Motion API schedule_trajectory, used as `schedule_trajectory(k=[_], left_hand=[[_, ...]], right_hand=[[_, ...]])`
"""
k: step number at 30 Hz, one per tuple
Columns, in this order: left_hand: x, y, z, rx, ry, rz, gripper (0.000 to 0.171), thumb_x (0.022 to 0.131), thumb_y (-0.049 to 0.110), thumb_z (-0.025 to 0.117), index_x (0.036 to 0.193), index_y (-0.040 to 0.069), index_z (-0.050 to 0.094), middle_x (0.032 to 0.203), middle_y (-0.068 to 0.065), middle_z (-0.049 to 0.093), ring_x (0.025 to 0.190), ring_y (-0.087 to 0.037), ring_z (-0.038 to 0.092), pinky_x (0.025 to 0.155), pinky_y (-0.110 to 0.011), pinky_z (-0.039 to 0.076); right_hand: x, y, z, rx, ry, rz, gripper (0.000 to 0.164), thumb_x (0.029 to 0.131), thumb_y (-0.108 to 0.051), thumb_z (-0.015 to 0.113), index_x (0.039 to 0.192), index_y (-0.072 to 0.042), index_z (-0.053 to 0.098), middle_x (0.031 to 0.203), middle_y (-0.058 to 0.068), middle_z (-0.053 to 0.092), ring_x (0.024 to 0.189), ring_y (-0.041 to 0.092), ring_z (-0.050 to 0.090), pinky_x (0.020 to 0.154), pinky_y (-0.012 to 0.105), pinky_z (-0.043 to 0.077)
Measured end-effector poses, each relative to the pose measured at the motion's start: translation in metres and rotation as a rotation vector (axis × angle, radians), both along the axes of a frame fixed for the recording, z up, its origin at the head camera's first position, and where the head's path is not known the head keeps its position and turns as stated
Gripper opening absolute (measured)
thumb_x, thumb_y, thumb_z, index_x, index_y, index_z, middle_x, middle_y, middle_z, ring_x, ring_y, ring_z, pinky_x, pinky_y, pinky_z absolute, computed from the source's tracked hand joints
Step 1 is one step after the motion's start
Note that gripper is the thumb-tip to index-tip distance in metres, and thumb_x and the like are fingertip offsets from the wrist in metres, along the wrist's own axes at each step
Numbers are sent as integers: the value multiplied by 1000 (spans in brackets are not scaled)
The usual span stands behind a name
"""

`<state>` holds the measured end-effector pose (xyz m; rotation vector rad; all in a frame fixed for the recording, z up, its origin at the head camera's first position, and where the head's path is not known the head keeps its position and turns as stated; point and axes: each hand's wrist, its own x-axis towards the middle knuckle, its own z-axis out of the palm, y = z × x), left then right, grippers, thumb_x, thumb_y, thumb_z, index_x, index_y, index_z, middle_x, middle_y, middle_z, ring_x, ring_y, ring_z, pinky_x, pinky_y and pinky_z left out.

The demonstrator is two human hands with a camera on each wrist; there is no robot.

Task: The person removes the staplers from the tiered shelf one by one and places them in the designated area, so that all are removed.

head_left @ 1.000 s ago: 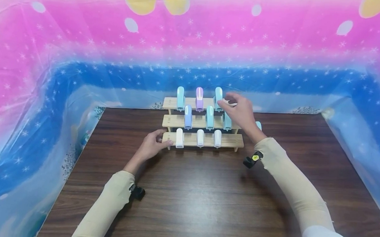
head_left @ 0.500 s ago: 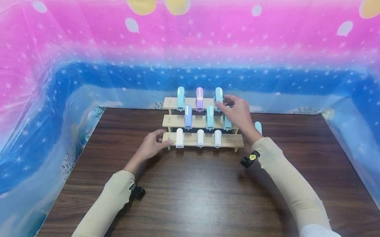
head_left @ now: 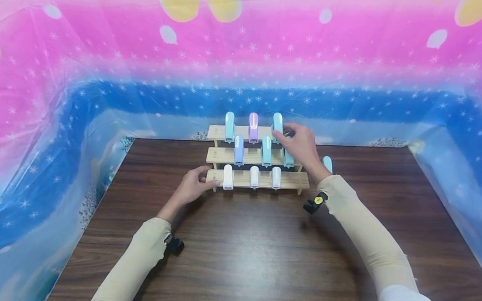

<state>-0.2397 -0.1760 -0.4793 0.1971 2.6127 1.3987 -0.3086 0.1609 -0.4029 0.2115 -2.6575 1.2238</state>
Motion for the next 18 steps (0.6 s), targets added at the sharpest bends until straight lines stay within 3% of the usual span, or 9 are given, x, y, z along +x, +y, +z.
schedule_trajectory(k=[7,18], left_hand=[[0,-1,-2,-7,-5,0,73,94,30,76,151,-3,44,114,-18,70,100,-27,69,75,-33,56],[1,0,0,-1,-4,-3,72,94,28,77,150,-3,45,116,-19,71,102,-28,70,77,-35,58]], right_hand=[[1,-2,2,2,-17,-23,63,92,-54,72,132,-6,66,113,10,72,95,22,67,75,38,55],[-3,-3,3,-58,0,-40,50,93,-45,73,123,-6,70,101,7,72,91,22,66,77,38,54]])
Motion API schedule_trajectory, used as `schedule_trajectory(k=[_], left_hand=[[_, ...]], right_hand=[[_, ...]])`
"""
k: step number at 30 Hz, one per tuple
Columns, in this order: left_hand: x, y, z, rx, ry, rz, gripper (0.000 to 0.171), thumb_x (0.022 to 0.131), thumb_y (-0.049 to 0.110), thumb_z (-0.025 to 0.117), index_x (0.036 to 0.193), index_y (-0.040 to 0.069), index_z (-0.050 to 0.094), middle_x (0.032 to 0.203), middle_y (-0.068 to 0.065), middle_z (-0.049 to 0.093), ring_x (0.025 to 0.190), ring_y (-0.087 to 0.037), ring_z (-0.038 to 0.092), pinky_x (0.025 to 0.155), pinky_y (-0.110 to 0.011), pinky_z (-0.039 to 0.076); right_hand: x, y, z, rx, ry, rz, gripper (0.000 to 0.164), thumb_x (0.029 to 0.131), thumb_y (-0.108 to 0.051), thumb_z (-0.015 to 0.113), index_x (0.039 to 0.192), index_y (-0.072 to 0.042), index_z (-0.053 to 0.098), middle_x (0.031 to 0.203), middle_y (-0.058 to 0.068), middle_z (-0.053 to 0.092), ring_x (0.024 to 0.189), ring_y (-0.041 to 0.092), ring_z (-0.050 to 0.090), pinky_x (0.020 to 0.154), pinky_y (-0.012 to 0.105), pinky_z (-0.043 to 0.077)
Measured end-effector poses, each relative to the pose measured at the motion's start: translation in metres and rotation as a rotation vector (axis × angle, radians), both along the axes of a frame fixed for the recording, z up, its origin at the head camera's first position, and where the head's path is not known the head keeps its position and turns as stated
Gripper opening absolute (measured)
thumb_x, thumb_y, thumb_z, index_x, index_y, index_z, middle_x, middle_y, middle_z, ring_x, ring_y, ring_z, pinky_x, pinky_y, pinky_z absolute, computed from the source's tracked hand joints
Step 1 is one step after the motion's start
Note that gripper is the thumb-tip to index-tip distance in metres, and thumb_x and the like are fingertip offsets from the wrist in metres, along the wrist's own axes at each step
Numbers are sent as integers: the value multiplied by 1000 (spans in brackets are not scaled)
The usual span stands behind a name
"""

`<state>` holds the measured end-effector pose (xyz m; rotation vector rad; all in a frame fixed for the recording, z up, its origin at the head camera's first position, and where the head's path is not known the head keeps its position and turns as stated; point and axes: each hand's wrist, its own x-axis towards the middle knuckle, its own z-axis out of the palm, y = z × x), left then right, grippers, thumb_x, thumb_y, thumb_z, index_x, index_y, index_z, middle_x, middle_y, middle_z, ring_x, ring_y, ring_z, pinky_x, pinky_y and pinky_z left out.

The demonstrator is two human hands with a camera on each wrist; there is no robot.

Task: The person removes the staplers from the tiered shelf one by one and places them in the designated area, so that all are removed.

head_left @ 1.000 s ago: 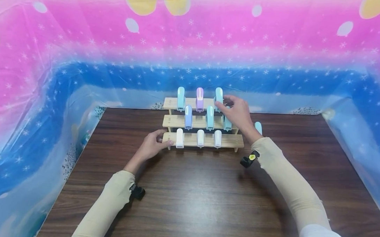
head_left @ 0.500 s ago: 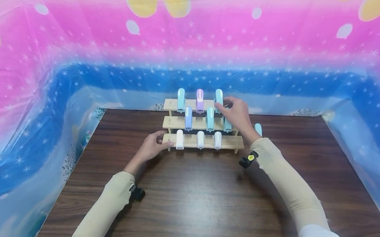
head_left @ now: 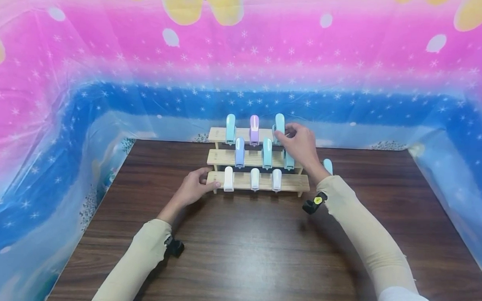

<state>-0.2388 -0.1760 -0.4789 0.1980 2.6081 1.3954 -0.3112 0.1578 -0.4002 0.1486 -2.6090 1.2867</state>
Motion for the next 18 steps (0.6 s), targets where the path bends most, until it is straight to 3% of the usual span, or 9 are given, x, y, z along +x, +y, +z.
schedule_trajectory(k=[11,18], left_hand=[[1,-1,1,-13,1,-3,72,94,29,76,150,-5,45,115,-19,70,101,-27,69,78,-35,57],[0,-1,2,-2,11,-9,72,94,27,76,150,-5,44,116,-21,70,102,-29,70,78,-36,58]], right_hand=[[9,8,18,-29,65,-10,52,92,-45,74,125,-5,70,103,8,73,94,22,67,74,37,54],[14,18,21,-45,74,-38,55,91,-45,75,128,-6,70,105,8,73,93,21,67,74,35,55]])
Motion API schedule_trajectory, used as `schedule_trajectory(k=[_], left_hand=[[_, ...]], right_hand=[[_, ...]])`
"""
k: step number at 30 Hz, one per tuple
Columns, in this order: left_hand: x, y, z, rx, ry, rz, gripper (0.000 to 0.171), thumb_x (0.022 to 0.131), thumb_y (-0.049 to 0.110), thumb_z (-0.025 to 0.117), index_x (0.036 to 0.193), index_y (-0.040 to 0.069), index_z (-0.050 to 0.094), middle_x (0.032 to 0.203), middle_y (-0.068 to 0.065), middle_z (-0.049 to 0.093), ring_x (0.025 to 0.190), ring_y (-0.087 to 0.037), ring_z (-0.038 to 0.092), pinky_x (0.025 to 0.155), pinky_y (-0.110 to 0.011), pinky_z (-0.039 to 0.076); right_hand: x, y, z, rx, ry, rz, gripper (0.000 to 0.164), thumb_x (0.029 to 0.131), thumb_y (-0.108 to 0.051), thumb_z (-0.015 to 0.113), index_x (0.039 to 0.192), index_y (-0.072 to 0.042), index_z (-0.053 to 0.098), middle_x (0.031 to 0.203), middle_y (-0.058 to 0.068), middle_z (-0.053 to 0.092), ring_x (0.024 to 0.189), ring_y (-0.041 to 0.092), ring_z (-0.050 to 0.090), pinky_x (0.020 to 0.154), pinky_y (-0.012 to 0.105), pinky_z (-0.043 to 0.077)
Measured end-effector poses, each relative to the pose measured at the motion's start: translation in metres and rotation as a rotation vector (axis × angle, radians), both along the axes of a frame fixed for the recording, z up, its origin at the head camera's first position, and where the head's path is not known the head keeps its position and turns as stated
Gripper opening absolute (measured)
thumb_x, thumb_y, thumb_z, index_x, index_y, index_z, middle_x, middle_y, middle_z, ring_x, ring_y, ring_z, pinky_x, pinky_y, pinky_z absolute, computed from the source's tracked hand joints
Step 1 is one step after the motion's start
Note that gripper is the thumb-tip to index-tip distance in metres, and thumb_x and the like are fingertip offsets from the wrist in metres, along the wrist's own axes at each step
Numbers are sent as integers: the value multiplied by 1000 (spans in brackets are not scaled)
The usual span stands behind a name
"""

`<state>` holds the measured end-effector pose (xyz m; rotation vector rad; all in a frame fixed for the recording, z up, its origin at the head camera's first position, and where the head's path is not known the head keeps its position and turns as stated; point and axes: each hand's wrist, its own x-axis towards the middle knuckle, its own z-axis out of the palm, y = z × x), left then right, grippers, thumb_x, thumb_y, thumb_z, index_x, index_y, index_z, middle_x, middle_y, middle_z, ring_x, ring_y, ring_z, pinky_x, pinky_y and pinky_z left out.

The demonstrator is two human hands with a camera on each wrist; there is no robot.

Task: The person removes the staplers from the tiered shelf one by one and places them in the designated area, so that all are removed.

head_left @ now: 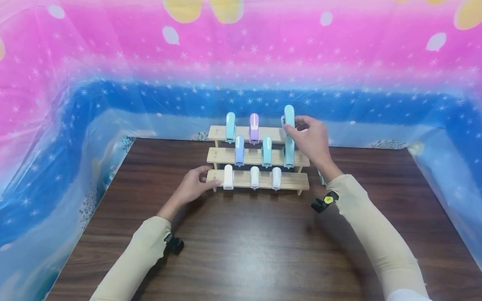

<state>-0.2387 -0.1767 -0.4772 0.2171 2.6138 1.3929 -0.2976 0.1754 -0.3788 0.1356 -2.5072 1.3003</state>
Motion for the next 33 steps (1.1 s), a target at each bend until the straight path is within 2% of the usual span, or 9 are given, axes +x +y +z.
schedule_trajectory(k=[8,14,17,25,33], left_hand=[[0,2,1,-12,-2,-6,71,95,28,76,150,-6,44,115,-19,71,100,-27,69,78,-35,56],[0,2,1,-13,-2,-2,71,94,28,76,149,-6,45,117,-20,71,104,-29,70,83,-38,58],[0,2,1,-7,1,-1,70,94,27,77,148,-5,47,118,-20,70,104,-29,70,84,-39,58],[-1,2,0,-3,-1,1,70,94,28,77,148,-5,47,120,-21,70,106,-30,69,85,-39,58],[-1,1,0,-3,-9,5,73,94,30,76,150,-5,45,120,-22,69,107,-31,69,86,-41,58]], right_hand=[[6,17,0,-12,31,-32,53,90,-46,75,127,-7,71,104,8,72,90,22,66,66,32,55],[11,29,-1,-1,83,-61,50,91,-45,75,124,-7,73,103,9,73,91,19,66,73,32,53],[14,35,-3,-2,90,-70,49,91,-44,74,123,-7,73,102,8,73,90,19,65,73,32,53],[20,57,-10,-14,71,-117,47,91,-43,74,122,-8,74,101,8,71,83,21,66,66,27,52],[26,83,-20,12,44,-172,48,91,-44,73,123,-9,74,104,9,72,82,20,67,67,24,51]])
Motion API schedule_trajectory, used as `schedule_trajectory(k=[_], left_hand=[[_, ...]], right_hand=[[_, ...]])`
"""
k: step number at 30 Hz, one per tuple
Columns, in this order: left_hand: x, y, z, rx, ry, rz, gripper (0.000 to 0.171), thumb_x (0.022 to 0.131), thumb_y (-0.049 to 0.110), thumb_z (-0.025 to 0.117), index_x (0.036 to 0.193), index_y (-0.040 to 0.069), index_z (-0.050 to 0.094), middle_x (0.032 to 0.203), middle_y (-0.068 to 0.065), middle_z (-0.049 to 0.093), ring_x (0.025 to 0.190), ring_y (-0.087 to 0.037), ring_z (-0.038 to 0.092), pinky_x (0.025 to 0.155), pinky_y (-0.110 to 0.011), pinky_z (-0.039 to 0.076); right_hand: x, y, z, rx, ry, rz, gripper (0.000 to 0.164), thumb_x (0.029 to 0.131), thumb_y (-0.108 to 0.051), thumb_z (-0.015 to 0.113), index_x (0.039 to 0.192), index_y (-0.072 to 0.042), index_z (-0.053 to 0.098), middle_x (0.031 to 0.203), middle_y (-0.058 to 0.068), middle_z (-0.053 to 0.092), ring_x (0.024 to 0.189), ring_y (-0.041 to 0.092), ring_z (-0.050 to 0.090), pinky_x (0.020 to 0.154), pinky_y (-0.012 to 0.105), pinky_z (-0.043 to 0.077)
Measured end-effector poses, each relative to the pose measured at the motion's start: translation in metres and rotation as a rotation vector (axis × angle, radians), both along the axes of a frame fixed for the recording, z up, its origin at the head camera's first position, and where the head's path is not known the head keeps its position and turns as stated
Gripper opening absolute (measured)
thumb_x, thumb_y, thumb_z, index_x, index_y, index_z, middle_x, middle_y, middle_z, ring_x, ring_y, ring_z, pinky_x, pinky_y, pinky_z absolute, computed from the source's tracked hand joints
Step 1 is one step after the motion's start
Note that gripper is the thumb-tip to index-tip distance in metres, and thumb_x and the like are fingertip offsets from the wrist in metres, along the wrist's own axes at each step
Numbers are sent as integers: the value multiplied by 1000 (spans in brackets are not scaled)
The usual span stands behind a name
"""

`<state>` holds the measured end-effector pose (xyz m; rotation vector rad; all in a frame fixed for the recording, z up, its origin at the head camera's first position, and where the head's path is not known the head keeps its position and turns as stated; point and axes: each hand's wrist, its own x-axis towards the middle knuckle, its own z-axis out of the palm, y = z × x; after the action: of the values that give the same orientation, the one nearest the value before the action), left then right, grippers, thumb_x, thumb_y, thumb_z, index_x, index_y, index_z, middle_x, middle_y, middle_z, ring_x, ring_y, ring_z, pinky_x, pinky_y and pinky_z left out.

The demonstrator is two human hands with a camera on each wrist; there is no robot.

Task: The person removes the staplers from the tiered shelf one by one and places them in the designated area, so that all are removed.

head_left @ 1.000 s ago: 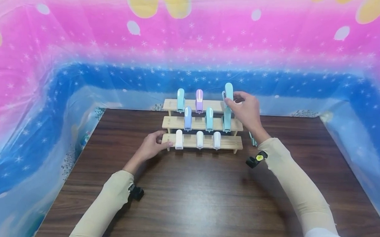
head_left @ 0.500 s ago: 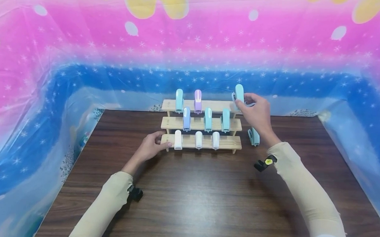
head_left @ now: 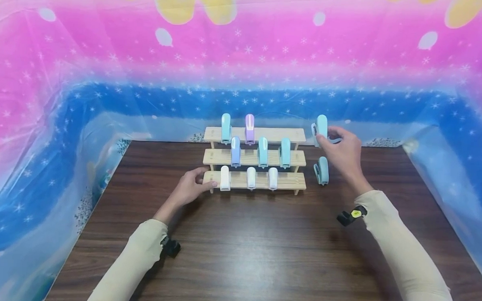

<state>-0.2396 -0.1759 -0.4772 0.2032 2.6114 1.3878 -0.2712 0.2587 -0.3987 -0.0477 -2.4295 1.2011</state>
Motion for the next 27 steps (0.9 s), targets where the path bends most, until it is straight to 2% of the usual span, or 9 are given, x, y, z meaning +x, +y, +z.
schedule_trajectory(k=[8,17,27], left_hand=[[1,-1,0,-11,8,-11,73,95,32,75,150,-5,44,118,-21,70,104,-30,69,84,-40,57],[0,1,0,-12,24,-19,69,96,28,74,149,-6,45,118,-22,70,104,-30,70,83,-40,57],[1,1,0,-6,26,-17,69,97,27,74,149,-6,45,119,-21,70,106,-30,70,85,-41,57]], right_hand=[[9,25,-12,31,-17,-56,47,92,-40,74,124,-5,73,108,14,74,90,20,66,69,17,47],[18,48,-27,74,-50,-95,54,93,-44,72,128,-3,70,122,19,71,110,32,60,89,44,43],[26,60,-50,91,-105,-93,56,94,-45,70,130,-2,68,121,21,71,105,34,62,87,43,44]])
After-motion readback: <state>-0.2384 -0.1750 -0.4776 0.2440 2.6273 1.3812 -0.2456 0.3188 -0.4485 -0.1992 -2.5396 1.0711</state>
